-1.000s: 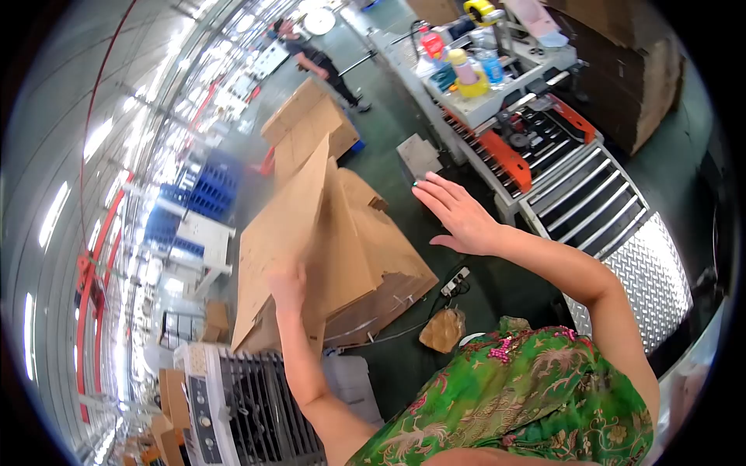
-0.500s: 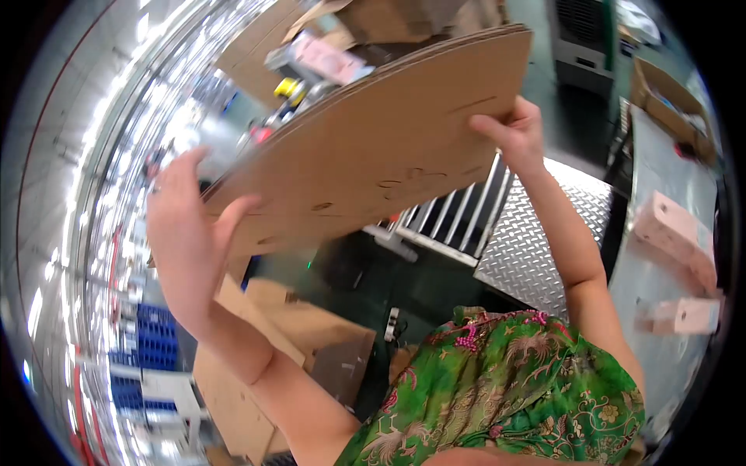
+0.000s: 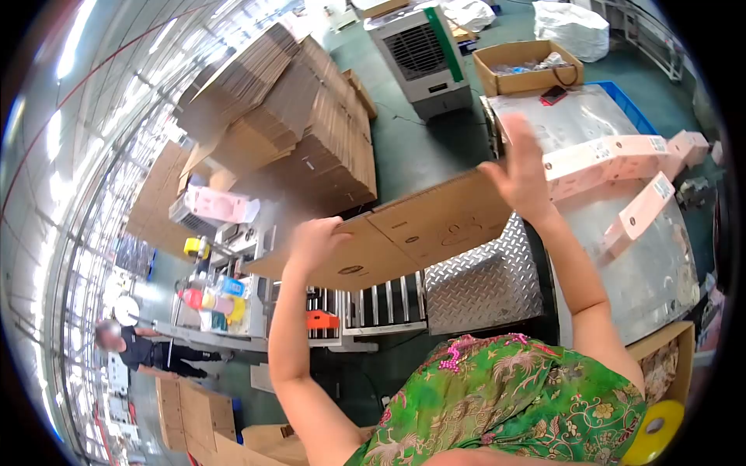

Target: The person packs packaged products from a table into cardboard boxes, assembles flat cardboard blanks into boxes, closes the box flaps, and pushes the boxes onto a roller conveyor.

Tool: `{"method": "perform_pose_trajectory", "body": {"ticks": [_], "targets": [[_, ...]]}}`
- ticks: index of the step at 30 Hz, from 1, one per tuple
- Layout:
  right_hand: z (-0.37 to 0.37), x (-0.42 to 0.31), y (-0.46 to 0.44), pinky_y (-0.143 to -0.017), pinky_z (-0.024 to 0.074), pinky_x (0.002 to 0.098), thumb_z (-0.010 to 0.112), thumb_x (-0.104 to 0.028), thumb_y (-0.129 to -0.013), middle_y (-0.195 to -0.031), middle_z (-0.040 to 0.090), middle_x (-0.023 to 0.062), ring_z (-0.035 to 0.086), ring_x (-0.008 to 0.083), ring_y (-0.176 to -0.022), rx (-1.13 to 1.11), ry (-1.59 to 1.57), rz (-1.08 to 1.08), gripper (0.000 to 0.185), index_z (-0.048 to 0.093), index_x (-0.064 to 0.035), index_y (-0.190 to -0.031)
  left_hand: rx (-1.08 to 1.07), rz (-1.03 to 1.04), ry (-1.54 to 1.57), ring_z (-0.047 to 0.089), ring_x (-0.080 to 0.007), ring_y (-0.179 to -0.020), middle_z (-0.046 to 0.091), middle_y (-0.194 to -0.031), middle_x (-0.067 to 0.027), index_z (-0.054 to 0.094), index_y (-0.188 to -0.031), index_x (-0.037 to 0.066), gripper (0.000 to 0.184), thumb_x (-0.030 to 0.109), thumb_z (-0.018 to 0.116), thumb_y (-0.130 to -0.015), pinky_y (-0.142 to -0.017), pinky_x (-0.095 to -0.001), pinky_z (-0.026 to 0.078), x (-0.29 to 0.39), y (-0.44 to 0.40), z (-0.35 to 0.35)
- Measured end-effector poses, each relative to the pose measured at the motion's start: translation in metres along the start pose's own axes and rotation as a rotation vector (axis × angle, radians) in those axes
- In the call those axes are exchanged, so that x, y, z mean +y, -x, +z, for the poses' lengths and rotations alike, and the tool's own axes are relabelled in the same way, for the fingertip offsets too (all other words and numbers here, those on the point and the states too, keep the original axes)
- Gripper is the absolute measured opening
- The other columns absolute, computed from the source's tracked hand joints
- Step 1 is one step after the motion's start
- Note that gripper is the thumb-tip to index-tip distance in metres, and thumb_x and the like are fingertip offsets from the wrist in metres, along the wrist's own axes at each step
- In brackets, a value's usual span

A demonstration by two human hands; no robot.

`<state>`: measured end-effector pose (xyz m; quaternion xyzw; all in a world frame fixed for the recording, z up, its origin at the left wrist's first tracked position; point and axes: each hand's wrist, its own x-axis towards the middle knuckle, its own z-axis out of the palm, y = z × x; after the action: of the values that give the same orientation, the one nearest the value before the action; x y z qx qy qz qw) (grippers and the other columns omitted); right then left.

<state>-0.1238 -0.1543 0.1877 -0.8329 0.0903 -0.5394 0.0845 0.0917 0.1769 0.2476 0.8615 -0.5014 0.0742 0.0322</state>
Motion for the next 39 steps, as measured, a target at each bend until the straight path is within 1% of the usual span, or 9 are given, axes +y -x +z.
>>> {"method": "perform_pose_trajectory", "body": {"ticks": [5,10,15,18,22,28,32,35,39], "targets": [[0.027,-0.017,0.009,-0.091,0.0475,0.0465,0.055,-0.056,-0.09,-0.118,0.06,0.0271,0.058,0.0394,-0.11,-1.323,0.087,0.138,0.067,0.05,-0.0012,-0.129,0.004,0.269,0.057,0.061,-0.0287,-0.099,0.069,-0.089,-0.0078,0.069,-0.085,0.008,0.029,0.037,0.067,-0.083,-0.088,-0.0439,0.044,-0.039,-0.06,0.078],[0.059,-0.023,-0.001,-0.095,0.0461,0.0455,0.044,-0.073,-0.087,-0.116,0.062,0.027,0.059,0.0402,-0.112,-1.284,-0.065,0.194,0.084,0.053,-0.0006,-0.128,0.372,-0.187,0.011,0.033,-0.0292,-0.138,0.064,-0.115,-0.0056,0.076,-0.089,0.011,0.047,0.05,0.049,-0.096,-0.111,-0.0583,0.017,-0.068,-0.06,0.134],[0.096,0.004,-0.028,-0.103,0.0402,0.043,0.037,-0.078,-0.086,-0.131,0.054,0.0275,0.051,0.0366,-0.125,-1.391,-0.241,0.406,0.095,0.049,0.0039,-0.133,0.925,-0.785,0.361,0.016,-0.0467,-0.14,0.01,-0.149,-0.0357,0.021,-0.144,0.0,0.103,0.057,0.073,-0.076,-0.114,-0.0506,0.018,-0.057,-0.059,0.182],[0.115,0.022,-0.033,-0.102,0.0395,0.0421,0.04,-0.075,-0.087,-0.132,0.053,0.0262,0.05,0.0357,-0.125,-1.463,-0.138,0.382,0.09,0.048,0.002,-0.133,1.054,-0.655,1.052,0.048,-0.0332,-0.112,0.043,-0.125,-0.0254,0.033,-0.131,-0.002,0.068,0.029,0.07,-0.083,-0.093,-0.0427,0.041,-0.059,-0.062,0.224],[0.126,0.031,-0.03,-0.091,0.0468,0.0425,0.059,-0.057,-0.087,-0.115,0.064,0.0233,0.061,0.0388,-0.106,-1.492,-0.055,0.139,0.067,0.062,0.0023,-0.118,0.554,-0.593,1.532,0.052,-0.011,-0.058,0.057,-0.079,-0.0062,0.047,-0.102,0.003,0.032,-0.005,0.055,-0.072,-0.046,-0.0272,0.039,-0.083,-0.032,0.203],[0.075,0.037,-0.053,-0.064,0.055,0.0389,0.063,-0.021,-0.083,-0.086,0.07,0.0192,0.07,0.0286,-0.074,-1.239,-0.456,0.639,0.033,0.068,0.0105,-0.091,0.115,-0.361,1.54,0.064,-0.0197,-0.094,0.065,-0.106,-0.0099,0.058,-0.116,-0.003,0.046,-0.006,0.055,-0.07,-0.078,-0.0301,0.052,-0.123,0.037,0.069],[0.086,-0.008,-0.049,-0.064,0.0578,0.0382,0.054,-0.026,-0.089,-0.085,0.068,0.0226,0.07,0.0333,-0.068,-1.115,-0.49,0.92,0.049,0.051,0.0183,-0.11,-0.505,-0.265,1.077,0.063,-0.0154,-0.08,0.064,-0.103,-0.0088,0.045,-0.135,0.0,0.057,0.003,0.054,-0.079,-0.063,-0.024,0.05,-0.147,0.039,0.011],[0.166,-0.039,0.044,-0.117,0.0155,0.0496,0.051,-0.049,-0.091,-0.148,0.023,0.0368,0.02,0.0456,-0.142,-0.686,-0.191,0.251,0.091,0.015,0.0155,-0.144,-0.819,-0.326,0.677,0.065,-0.0187,-0.065,0.065,-0.084,-0.012,0.007,-0.146,0.001,0.073,0.022,0.05,-0.091,-0.058,-0.0283,0.053,-0.098,0.021,0.056],[0.203,-0.129,0.044,-0.119,0.0079,0.0529,0.048,-0.043,-0.096,-0.158,0.023,0.0129,0.012,0.036,-0.148,-0.714,-0.4,-0.464,0.06,0.035,-0.0184,-0.148,-1.089,-0.243,0.65,0.069,-0.0267,-0.079,0.068,-0.093,-0.0183,-0.016,-0.146,-0.009,0.104,0.058,0.047,-0.096,-0.079,-0.0347,0.055,-0.063,0.01,0.149]]}}
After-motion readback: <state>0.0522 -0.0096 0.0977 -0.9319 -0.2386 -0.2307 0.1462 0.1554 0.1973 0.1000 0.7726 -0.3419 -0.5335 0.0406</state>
